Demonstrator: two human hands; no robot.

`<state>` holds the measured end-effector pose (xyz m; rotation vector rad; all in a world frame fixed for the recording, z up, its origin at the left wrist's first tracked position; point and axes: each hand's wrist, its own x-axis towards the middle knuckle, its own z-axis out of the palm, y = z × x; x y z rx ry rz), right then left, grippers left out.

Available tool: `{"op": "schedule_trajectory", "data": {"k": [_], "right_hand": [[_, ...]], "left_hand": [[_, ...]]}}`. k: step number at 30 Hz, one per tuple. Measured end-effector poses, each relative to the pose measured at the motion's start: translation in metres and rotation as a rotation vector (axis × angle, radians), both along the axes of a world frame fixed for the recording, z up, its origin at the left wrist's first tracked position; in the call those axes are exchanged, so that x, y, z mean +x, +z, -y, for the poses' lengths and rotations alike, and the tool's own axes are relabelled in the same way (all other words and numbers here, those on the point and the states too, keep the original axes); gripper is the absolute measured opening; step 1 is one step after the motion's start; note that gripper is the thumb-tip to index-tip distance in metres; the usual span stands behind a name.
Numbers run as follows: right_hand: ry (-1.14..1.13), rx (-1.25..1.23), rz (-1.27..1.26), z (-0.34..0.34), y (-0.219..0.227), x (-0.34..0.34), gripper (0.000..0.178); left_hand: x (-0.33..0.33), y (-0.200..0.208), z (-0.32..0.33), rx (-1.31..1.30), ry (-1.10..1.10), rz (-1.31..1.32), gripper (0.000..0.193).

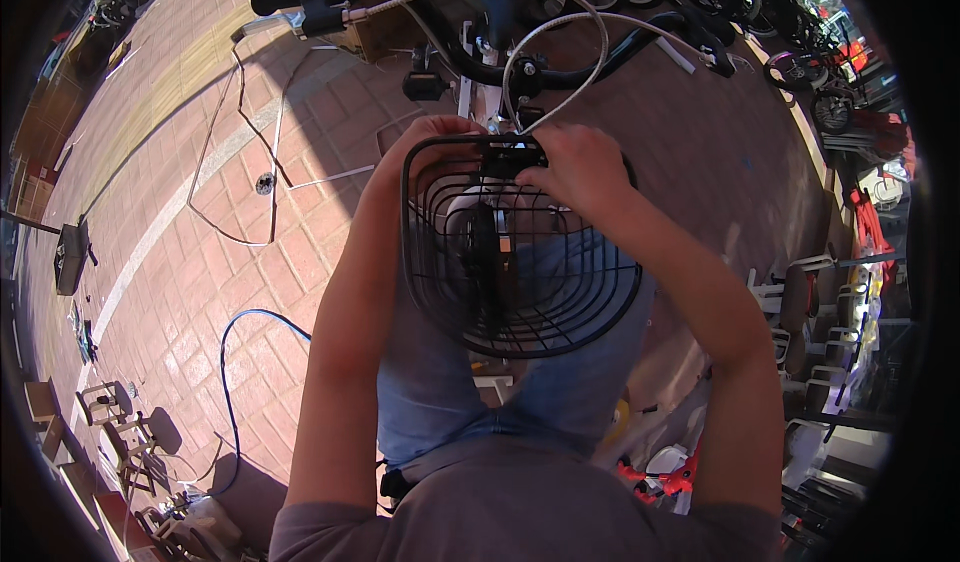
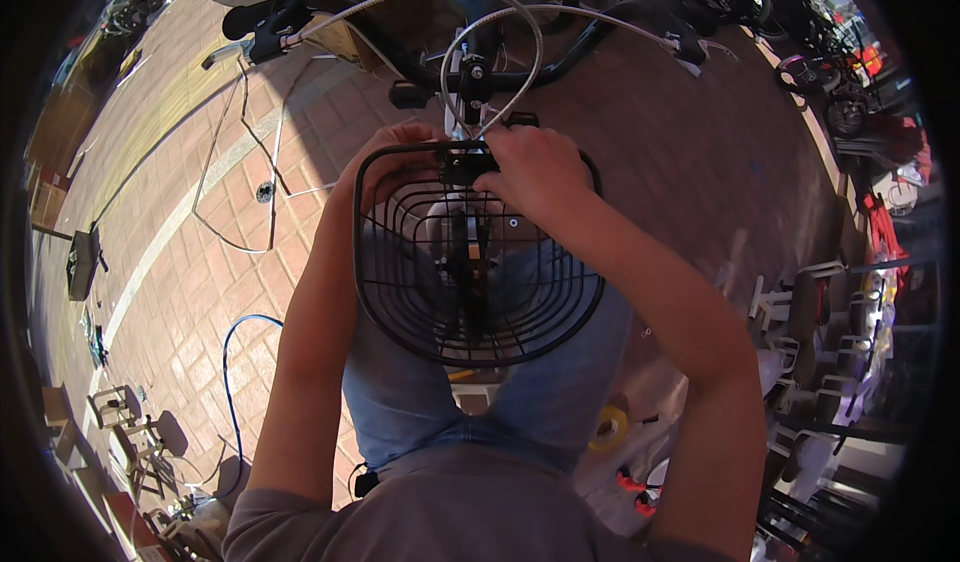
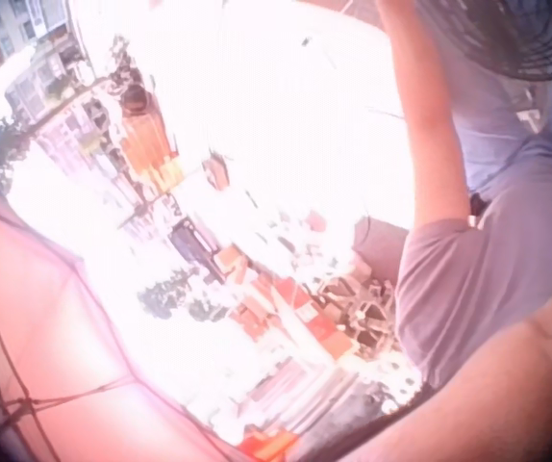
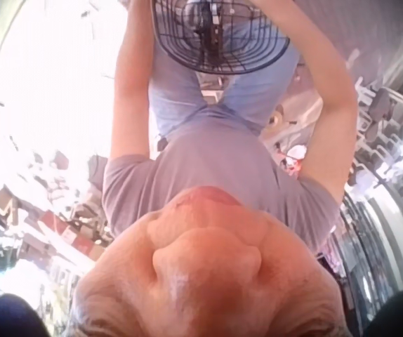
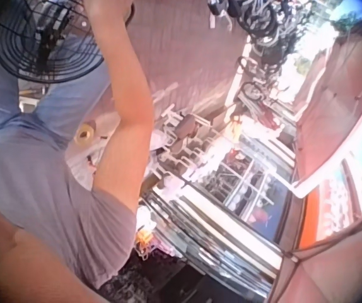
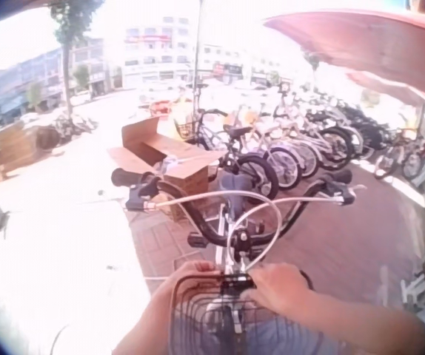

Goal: The person assembles a bicycle by routing brake cables through the handlebars and attaching a front basket. They use a wrench to tighten bolts and secure the basket to the handlebar stem.

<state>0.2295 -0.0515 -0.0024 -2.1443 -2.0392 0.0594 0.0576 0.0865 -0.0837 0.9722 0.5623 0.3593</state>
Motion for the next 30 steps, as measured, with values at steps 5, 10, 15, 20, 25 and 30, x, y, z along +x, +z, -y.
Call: {"op": "schedule_trajectory", "data": {"k": [5, 10, 15, 20, 25, 30], "right_hand": [[0.042, 0.025, -0.009, 0.001, 0.0, 0.003, 0.038], [0.031, -0.029, -0.02, 0.0, 0.004, 0.0, 0.032], [0.015, -0.028, -0.052, 0.001, 0.004, -0.001, 0.033], [0.024, 0.003, -0.047, 0.001, -0.001, 0.002, 0.037], [0.036, 0.004, -0.052, 0.0, 0.002, 0.001, 0.034], [0.05, 0.011, -0.084, 0.001, 0.003, 0.001, 0.034]], "left_hand": [[0.005, -0.003, -0.002, 0.08, -0.096, 0.026, 0.025], [0.012, -0.022, -0.009, 0.118, -0.142, 0.037, 0.024], [0.013, -0.021, -0.009, 0.129, -0.145, 0.026, 0.02], [0.012, -0.018, -0.009, 0.136, -0.158, 0.109, 0.017], [0.016, -0.024, -0.011, 0.182, -0.14, 0.172, 0.016], [0.013, -0.026, -0.013, 0.143, -0.14, 0.163, 0.016]]}}
